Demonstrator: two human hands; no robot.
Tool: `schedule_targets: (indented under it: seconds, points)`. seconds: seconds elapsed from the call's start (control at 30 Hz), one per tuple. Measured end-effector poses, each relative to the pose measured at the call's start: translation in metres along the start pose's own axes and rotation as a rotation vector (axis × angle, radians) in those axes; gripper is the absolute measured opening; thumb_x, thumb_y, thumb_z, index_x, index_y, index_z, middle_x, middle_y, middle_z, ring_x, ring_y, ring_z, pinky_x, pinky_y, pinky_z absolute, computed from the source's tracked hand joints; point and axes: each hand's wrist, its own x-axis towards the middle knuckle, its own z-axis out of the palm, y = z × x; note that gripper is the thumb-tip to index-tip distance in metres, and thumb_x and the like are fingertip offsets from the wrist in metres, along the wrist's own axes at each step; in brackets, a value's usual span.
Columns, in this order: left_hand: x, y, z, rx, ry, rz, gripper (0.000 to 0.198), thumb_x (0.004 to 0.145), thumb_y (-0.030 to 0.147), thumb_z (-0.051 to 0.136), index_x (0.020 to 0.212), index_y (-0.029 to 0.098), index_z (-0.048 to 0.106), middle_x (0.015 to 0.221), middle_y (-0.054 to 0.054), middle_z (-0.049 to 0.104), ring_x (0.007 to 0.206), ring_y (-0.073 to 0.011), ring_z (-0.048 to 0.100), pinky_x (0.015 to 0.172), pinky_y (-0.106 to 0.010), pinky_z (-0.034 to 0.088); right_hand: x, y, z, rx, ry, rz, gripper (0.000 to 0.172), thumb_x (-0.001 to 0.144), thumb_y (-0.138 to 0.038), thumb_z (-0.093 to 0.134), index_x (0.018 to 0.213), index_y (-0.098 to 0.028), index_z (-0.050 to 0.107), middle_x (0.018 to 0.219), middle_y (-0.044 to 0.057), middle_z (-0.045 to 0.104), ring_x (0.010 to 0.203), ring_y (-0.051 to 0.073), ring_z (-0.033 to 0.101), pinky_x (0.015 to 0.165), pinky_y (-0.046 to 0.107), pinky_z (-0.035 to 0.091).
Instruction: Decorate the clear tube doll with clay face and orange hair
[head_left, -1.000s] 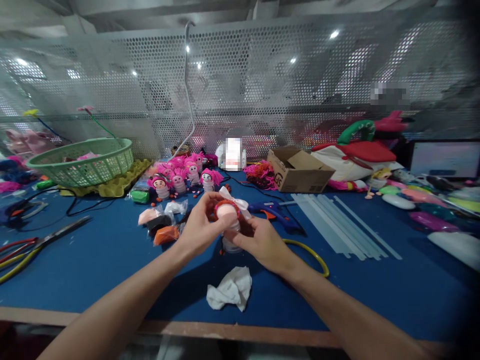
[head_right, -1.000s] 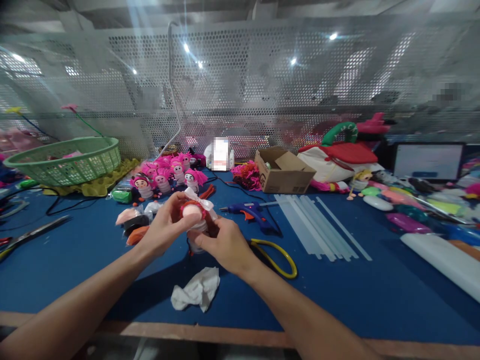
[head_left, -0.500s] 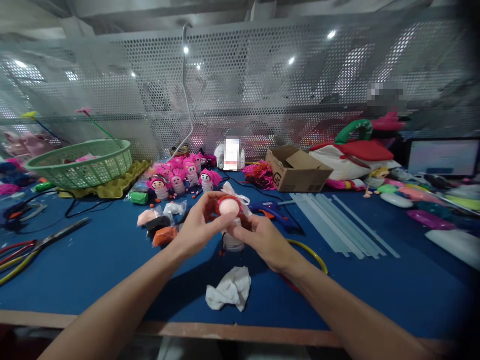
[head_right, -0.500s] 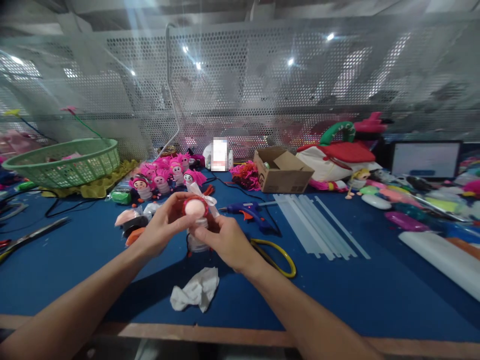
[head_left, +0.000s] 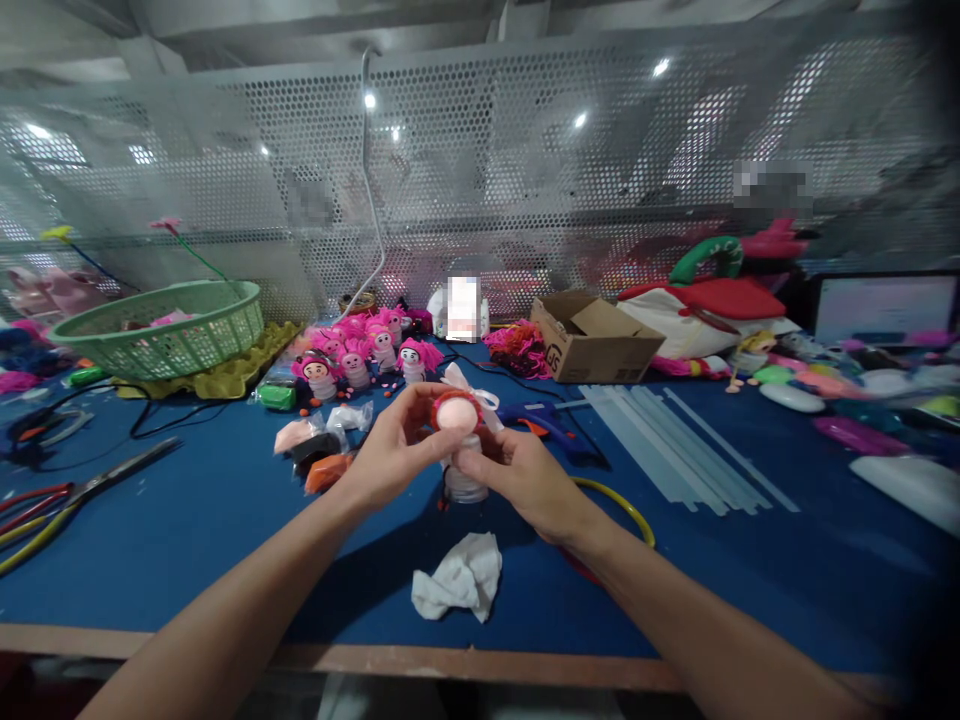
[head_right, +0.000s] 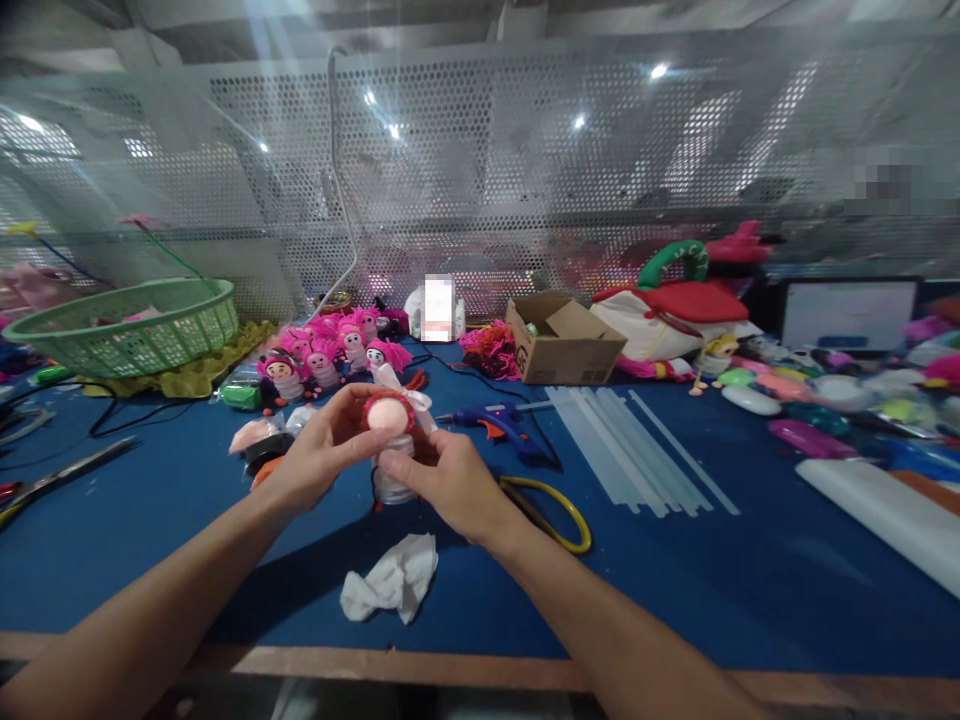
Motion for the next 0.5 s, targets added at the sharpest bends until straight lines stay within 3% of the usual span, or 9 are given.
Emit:
schedule_targets:
  seconds: [0.23, 0.33, 0.43, 0.5]
  points:
    - [0.001, 0.006, -0.007, 0.047, -0.071, -0.001, 0.038, 0.068, 0.027, 0.063, 0.102, 0.017, 0.048, 0.100, -0.007, 0.058, 0.089, -0.0169, 0.055, 0.076, -0.027, 0.043, -0.001, -0.005, 0.001, -0.026, 0.035, 0.007, 0.041, 0.066, -0.041, 0.063, 0.092, -0.010, 0.061, 0.084, 0.005, 0.066, 0.073, 0.017, 0.059, 0.067, 0.028, 0.045]
    - [0.001, 0.009, -0.012, 0.216, 0.004, 0.046, 0.041, 0.069, 0.026, 0.060, 0.107, 0.016, 0.046, 0.082, -0.003, 0.057, 0.075, -0.0140, 0.053, 0.066, -0.026, 0.042, -0.001, -0.003, 0.000, -0.018, 0.062, 0.016, 0.043, 0.066, -0.045, 0.063, 0.090, -0.010, 0.061, 0.079, 0.005, 0.065, 0.068, 0.016, 0.058, 0.063, 0.027, 0.044]
    - [0.000, 0.008, -0.015, 0.464, 0.148, 0.298, 0.033, 0.075, 0.022, 0.054, 0.107, 0.017, 0.049, 0.074, -0.001, 0.049, 0.068, -0.0117, 0.047, 0.064, -0.025, 0.040, 0.000, -0.001, 0.000, 0.005, 0.087, 0.030, 0.044, 0.064, -0.047, 0.064, 0.088, -0.010, 0.061, 0.077, 0.005, 0.065, 0.066, 0.016, 0.058, 0.063, 0.028, 0.045]
    - [-0.002, 0.006, -0.018, 0.647, 0.158, 0.531, 0.028, 0.077, 0.018, 0.049, 0.105, 0.019, 0.053, 0.077, -0.002, 0.048, 0.071, -0.0126, 0.047, 0.067, -0.027, 0.040, 0.000, 0.000, 0.000, 0.030, 0.095, 0.039, 0.043, 0.064, -0.047, 0.064, 0.086, -0.010, 0.061, 0.076, 0.005, 0.065, 0.066, 0.016, 0.058, 0.064, 0.029, 0.045]
